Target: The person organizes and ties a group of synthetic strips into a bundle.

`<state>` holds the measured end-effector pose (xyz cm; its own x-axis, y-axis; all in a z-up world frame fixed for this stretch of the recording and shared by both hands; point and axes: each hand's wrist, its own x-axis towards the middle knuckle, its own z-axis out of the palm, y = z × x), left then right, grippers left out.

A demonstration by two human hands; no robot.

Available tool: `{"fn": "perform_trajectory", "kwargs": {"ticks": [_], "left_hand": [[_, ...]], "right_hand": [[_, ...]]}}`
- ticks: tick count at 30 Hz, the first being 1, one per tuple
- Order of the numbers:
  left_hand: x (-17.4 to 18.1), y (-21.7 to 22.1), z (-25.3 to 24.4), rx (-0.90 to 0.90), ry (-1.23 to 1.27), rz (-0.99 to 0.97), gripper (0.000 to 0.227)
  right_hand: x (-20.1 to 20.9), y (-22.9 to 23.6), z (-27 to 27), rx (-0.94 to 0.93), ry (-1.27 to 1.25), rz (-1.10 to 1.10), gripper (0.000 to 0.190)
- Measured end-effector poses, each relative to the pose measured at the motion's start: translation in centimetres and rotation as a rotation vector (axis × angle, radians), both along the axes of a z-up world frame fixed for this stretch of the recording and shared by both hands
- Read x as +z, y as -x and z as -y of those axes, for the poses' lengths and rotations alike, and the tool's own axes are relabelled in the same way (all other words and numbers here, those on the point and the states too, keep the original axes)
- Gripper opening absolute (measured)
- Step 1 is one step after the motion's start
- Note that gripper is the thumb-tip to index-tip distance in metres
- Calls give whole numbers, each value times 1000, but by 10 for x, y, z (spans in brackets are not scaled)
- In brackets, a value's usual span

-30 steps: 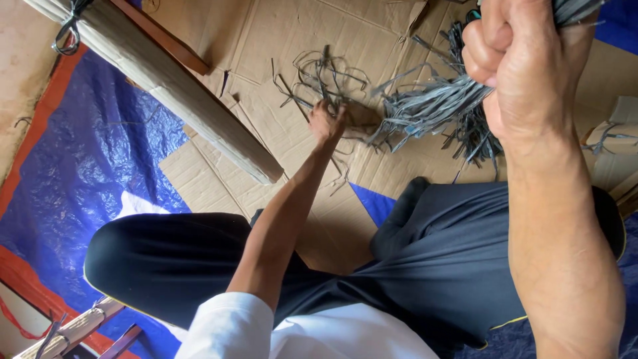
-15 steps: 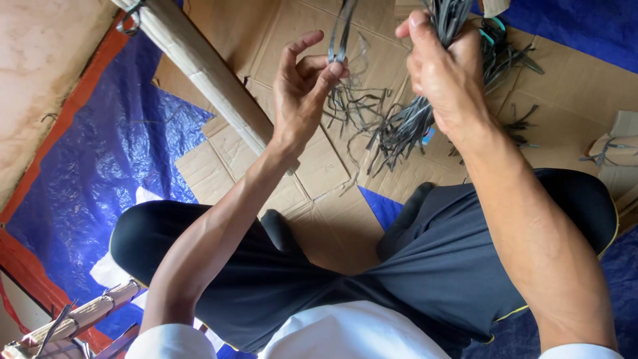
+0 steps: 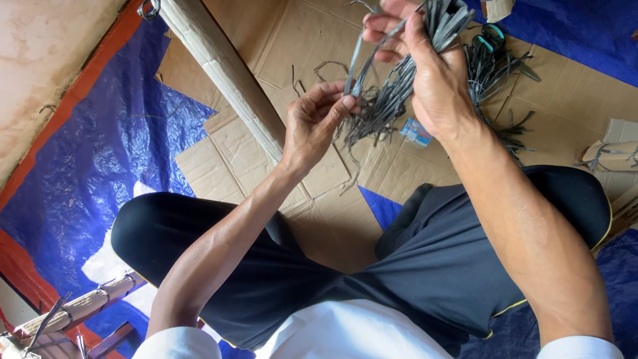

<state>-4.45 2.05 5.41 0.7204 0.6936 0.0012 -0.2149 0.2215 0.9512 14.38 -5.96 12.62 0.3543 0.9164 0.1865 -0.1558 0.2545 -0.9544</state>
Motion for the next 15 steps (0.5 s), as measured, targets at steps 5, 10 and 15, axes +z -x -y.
{"fn": "perform_trajectory", "kwargs": {"ticks": [5, 10, 15], "left_hand": [[-3, 1, 3, -21, -5, -56, 33], [-7, 0, 6, -60, 7, -48, 32], [-7, -1, 2, -3, -46, -40, 28]], "right_hand": [[-17, -11, 3, -40, -43, -12, 29], [-27, -15, 3, -72, -61, -24, 28], [-36, -22, 5, -125, -39, -106, 33]]}}
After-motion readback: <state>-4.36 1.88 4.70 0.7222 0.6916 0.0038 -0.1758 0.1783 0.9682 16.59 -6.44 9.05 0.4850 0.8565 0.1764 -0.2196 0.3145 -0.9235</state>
